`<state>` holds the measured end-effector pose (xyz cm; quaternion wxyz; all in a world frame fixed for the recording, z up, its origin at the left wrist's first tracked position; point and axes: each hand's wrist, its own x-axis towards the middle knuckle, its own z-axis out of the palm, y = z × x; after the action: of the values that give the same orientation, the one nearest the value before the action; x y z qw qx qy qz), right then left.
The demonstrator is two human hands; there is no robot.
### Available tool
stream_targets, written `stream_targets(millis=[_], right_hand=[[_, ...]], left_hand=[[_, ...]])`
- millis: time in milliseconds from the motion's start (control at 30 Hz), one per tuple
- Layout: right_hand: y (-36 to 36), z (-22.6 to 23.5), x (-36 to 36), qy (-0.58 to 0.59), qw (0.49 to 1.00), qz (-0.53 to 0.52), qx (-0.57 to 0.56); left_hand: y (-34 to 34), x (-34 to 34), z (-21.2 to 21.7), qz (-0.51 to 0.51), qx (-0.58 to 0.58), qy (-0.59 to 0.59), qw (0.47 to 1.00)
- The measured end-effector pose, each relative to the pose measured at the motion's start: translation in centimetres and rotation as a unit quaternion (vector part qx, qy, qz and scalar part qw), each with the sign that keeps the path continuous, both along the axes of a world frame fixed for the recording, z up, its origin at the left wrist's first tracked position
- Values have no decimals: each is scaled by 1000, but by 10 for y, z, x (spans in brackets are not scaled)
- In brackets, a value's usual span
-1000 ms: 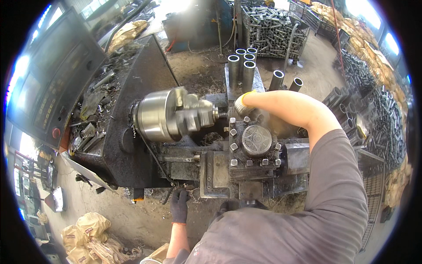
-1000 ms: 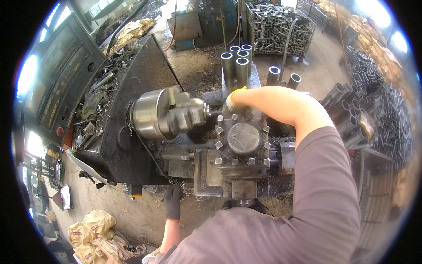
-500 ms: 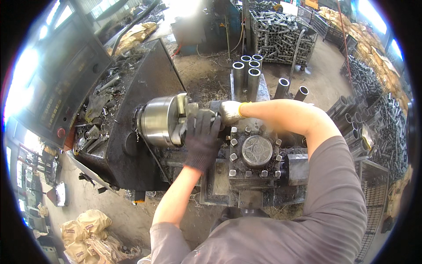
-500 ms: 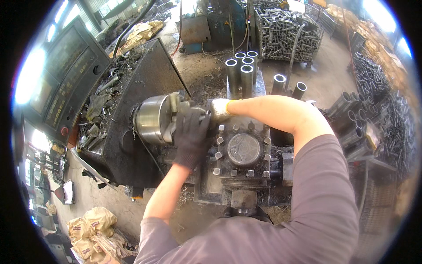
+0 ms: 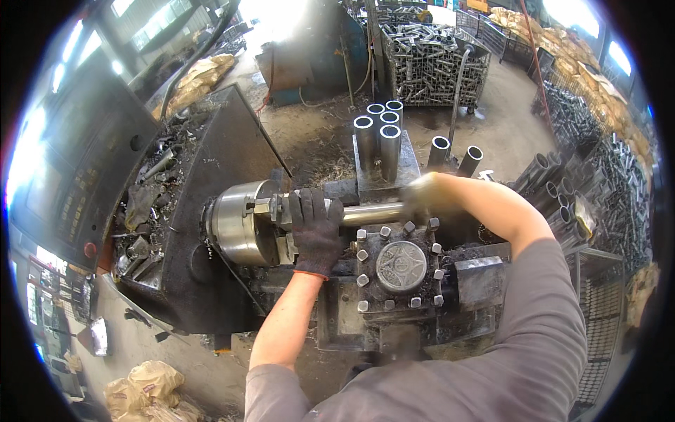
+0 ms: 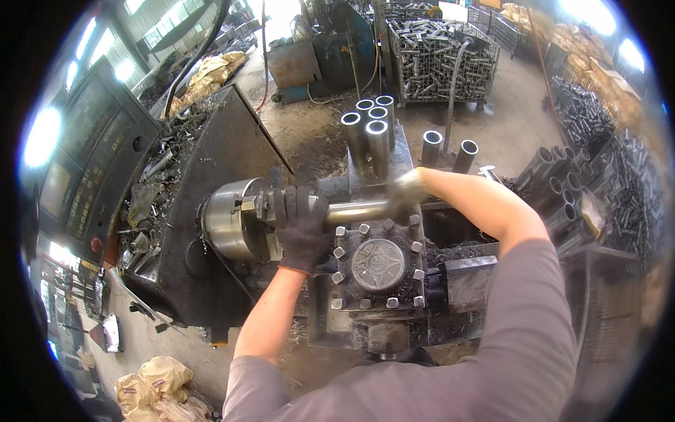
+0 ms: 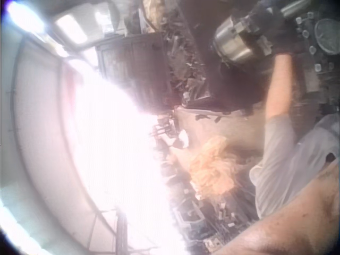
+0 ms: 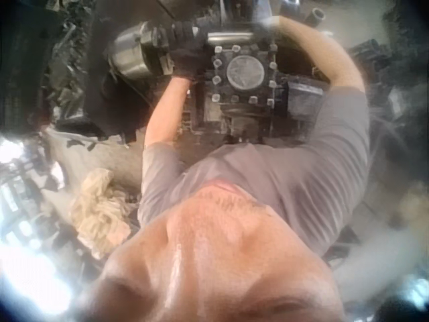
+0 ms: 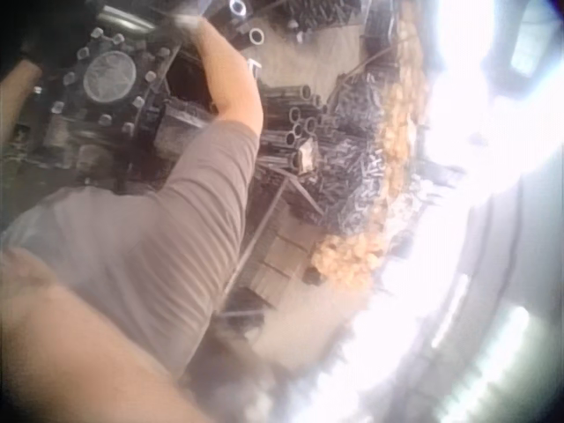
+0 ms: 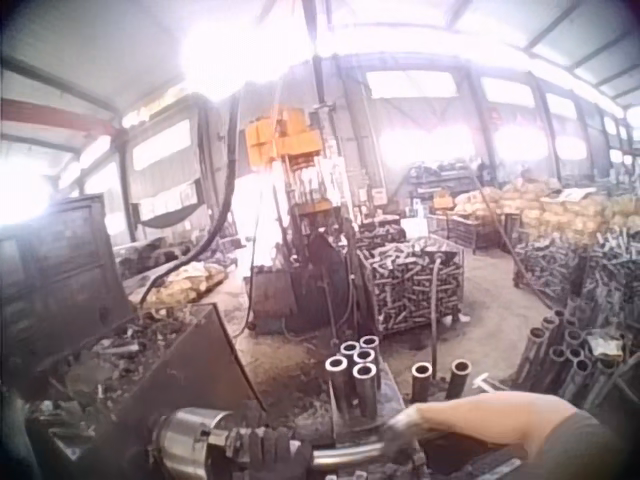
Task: The person repeatedly picks up metal tubes from a wire basket, inserts them into a lathe chuck, operates the machine, removes the processed tubes, and places them into a white bucket. The cycle repeats continuously.
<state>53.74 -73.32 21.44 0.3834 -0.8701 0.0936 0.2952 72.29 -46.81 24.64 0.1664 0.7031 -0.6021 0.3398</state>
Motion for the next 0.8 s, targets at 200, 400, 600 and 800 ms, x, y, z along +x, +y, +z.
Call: stream_targets(millis=[200,400,600,800], right_hand=[[8,50,-54,-35,951,-55,-301],[18,123,37,-229,780,-435,-387],[0,132,44,-60,854,-242,-457],[50,147,8,-16,787,-91,-610]], left_hand=[[7,2,2,-33,51,52,997],[14,3,23,-110,4,106,988],[28,12,45,-149,-47,146,977],[-26,-11,87,-209,-54,183,959]])
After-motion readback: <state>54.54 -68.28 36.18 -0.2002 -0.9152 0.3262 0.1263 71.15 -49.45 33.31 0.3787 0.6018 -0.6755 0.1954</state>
